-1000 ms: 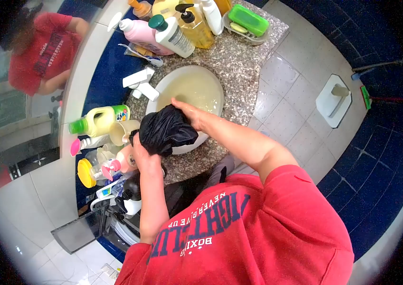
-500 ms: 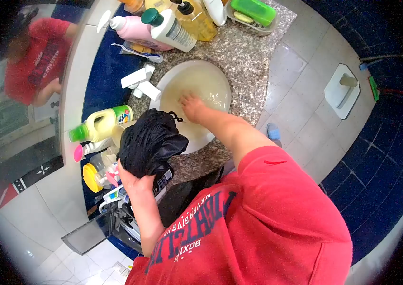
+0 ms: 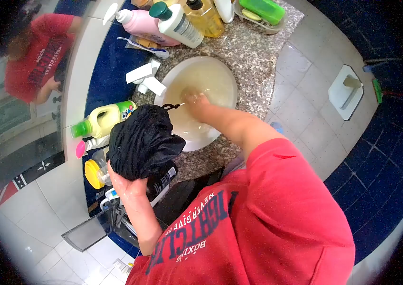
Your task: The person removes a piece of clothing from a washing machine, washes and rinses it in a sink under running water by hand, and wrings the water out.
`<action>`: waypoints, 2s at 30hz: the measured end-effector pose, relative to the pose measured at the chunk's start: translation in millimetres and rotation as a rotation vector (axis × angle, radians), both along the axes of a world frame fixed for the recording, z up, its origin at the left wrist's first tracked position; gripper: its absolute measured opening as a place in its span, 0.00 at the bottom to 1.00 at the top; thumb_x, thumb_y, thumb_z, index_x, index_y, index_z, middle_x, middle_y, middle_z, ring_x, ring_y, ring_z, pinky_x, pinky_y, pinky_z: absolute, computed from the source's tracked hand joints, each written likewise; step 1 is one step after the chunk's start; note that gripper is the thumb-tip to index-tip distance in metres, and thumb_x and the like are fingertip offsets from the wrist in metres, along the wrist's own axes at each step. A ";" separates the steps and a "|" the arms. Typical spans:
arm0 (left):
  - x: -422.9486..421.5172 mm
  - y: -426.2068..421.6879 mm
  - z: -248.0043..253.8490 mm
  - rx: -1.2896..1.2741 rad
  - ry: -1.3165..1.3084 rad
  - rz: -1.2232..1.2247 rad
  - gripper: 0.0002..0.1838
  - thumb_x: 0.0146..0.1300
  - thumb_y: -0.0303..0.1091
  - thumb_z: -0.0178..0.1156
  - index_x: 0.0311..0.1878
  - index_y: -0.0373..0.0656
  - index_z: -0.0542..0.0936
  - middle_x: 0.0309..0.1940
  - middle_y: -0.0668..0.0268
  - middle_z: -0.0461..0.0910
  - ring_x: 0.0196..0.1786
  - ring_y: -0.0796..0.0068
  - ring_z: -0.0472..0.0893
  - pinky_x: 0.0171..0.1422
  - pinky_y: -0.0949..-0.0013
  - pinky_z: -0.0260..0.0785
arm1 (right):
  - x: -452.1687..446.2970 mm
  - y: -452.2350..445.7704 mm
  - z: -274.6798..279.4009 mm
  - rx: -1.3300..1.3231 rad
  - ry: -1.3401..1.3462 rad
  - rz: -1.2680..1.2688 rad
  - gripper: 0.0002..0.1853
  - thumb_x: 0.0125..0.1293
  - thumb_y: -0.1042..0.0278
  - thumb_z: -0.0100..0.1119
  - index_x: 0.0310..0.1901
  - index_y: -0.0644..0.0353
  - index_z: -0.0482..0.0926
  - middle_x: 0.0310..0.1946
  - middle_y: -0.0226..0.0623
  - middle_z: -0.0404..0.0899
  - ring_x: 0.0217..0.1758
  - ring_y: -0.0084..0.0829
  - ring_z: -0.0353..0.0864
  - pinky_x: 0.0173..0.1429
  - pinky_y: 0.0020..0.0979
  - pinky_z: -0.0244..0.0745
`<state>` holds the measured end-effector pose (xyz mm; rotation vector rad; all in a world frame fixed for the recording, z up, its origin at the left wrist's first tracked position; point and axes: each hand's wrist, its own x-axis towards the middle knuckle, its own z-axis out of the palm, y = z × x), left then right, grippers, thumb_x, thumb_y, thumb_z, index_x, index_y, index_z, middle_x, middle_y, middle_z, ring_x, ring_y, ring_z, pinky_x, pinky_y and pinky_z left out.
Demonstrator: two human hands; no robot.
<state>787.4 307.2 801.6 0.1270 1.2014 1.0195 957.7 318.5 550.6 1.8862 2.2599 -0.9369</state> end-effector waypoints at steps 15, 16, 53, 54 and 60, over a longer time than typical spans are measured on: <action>-6.4 0.8 8.7 -0.005 0.072 -0.054 0.25 0.64 0.46 0.53 0.59 0.41 0.77 0.59 0.57 0.77 0.63 0.55 0.74 0.71 0.50 0.61 | -13.6 -6.7 -58.3 0.108 -0.110 -0.018 0.28 0.61 0.63 0.55 0.65 0.56 0.71 0.72 0.41 0.57 0.75 0.44 0.56 0.72 0.40 0.56; -6.4 0.8 8.8 -0.003 0.085 -0.041 0.24 0.64 0.46 0.54 0.59 0.41 0.77 0.59 0.57 0.77 0.63 0.55 0.74 0.71 0.50 0.61 | -15.5 -8.5 -60.8 0.055 -0.129 0.008 0.29 0.61 0.63 0.55 0.66 0.55 0.70 0.72 0.41 0.56 0.74 0.43 0.56 0.71 0.40 0.57; -10.1 8.6 19.2 0.045 0.042 -0.069 0.23 0.64 0.41 0.53 0.57 0.36 0.76 0.58 0.53 0.77 0.61 0.53 0.75 0.71 0.49 0.61 | -35.3 -9.4 -98.2 0.200 0.203 -0.233 0.37 0.54 0.63 0.61 0.67 0.62 0.66 0.75 0.45 0.50 0.78 0.49 0.46 0.77 0.50 0.44; -10.5 9.9 19.8 0.039 0.030 -0.077 0.22 0.64 0.40 0.53 0.57 0.36 0.77 0.58 0.53 0.77 0.61 0.53 0.75 0.71 0.49 0.61 | -39.3 -9.2 -101.1 0.201 0.205 -0.224 0.37 0.54 0.63 0.61 0.67 0.62 0.66 0.75 0.45 0.50 0.78 0.49 0.46 0.77 0.50 0.44; -14.0 9.5 19.8 0.078 0.054 -0.080 0.21 0.64 0.40 0.54 0.54 0.37 0.79 0.55 0.55 0.79 0.59 0.56 0.77 0.70 0.52 0.63 | -26.4 -7.4 -45.3 0.223 -0.112 -0.058 0.32 0.53 0.64 0.62 0.61 0.63 0.73 0.73 0.47 0.52 0.76 0.52 0.50 0.75 0.50 0.48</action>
